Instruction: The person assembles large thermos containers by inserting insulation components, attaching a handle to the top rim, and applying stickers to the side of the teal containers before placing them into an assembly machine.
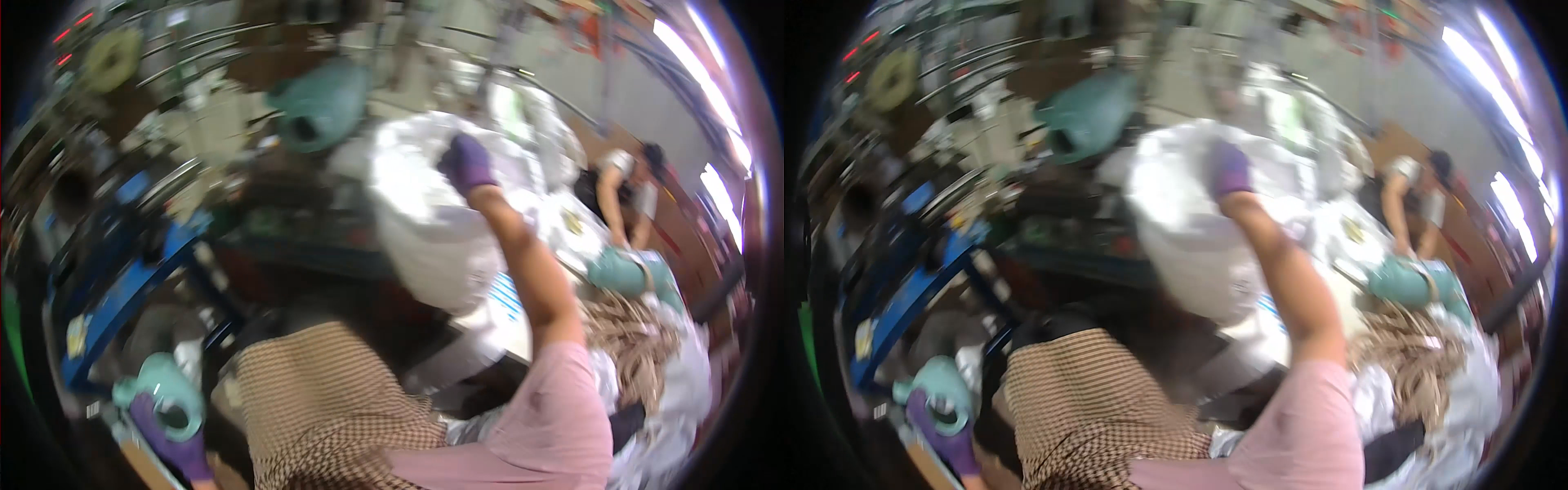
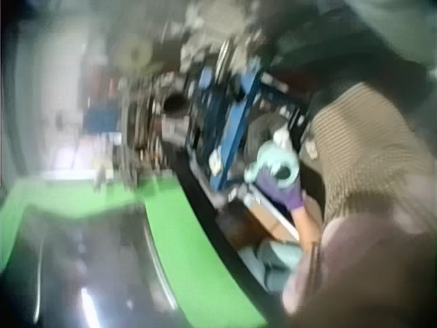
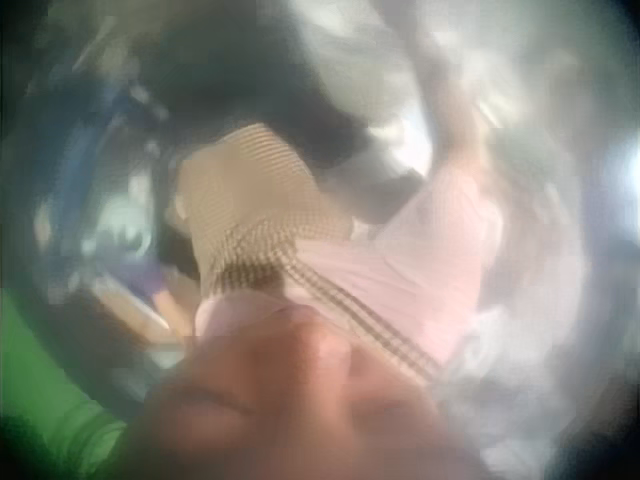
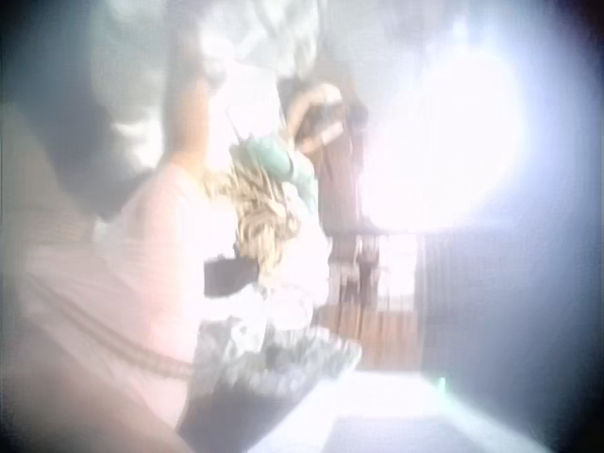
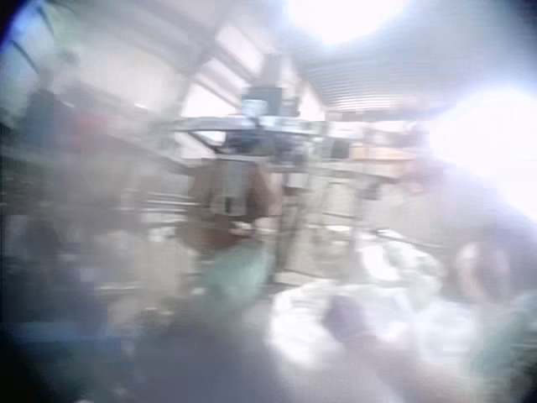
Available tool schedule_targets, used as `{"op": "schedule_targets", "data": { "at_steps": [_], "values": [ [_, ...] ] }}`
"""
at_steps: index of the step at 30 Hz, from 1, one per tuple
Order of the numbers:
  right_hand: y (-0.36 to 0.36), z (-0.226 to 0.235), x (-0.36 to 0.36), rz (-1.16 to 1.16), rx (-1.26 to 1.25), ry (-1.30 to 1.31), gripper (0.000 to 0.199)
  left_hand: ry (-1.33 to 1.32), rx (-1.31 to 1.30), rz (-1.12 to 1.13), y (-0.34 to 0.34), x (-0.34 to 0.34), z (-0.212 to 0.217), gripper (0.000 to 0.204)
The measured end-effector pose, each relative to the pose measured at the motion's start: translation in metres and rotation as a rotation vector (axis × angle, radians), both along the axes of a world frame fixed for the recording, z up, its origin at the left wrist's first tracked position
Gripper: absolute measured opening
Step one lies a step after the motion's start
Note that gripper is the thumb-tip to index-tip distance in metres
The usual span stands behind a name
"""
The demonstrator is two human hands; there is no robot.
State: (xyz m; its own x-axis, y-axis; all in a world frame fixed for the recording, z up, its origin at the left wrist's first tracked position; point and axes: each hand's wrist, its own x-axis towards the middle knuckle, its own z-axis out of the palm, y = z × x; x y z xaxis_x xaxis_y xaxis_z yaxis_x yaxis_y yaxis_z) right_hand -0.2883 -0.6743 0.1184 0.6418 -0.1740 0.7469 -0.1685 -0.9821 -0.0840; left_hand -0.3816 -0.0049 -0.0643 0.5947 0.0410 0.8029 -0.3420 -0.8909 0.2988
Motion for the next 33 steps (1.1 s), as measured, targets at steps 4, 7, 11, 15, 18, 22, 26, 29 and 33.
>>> {"op": "schedule_targets", "data": {
  "at_steps": [4, 7, 11, 15, 18, 22, 26, 29, 33],
  "values": [
    [0.07, 0.027, -0.025, 0.35, -0.15, -0.353, 0.032, -0.019, -0.069, -0.161, -0.016, -0.007, 0.018, 0.055],
    [0.159, -0.021, -0.049, 0.635, 0.11, -0.456, 0.019, -0.003, -0.001, -0.288, -0.046, -0.015, 0.038, 0.054],
    [0.308, -0.114, -0.117, 1.13, 0.675, 0.036, 0.021, 0.033, 0.064, -0.414, -0.063, -0.021, 0.053, 0.053],
    [0.399, -0.135, -0.121, 1.448, 0.806, -0.04, 0.022, 0.095, 0.091, -0.502, -0.063, -0.03, 0.069, 0.052],
    [0.425, -0.115, -0.134, 1.575, 0.704, 0.056, 0.027, 0.279, -0.106, -0.666, -0.059, -0.024, 0.07, 0.057],
    [0.442, -0.139, -0.124, 1.374, 0.725, 0.268, 0.039, 0.252, 0.011, -0.624, -0.062, -0.018, 0.071, 0.056],
    [0.454, -0.138, -0.121, 1.022, 0.479, 0.473, 0.016, 0.621, 0.23, -0.002, -0.071, -0.004, 0.035, 0.055],
    [0.444, -0.131, -0.13, 0.904, 0.418, 0.515, 0.012, 0.148, 0.231, -0.763, -0.091, -0.015, 0.077, 0.044],
    [0.443, -0.139, -0.131, 0.919, 0.528, 0.465, 0.013, 0.246, 0.298, -0.556, -0.08, -0.016, 0.052, 0.064]
  ]
}}
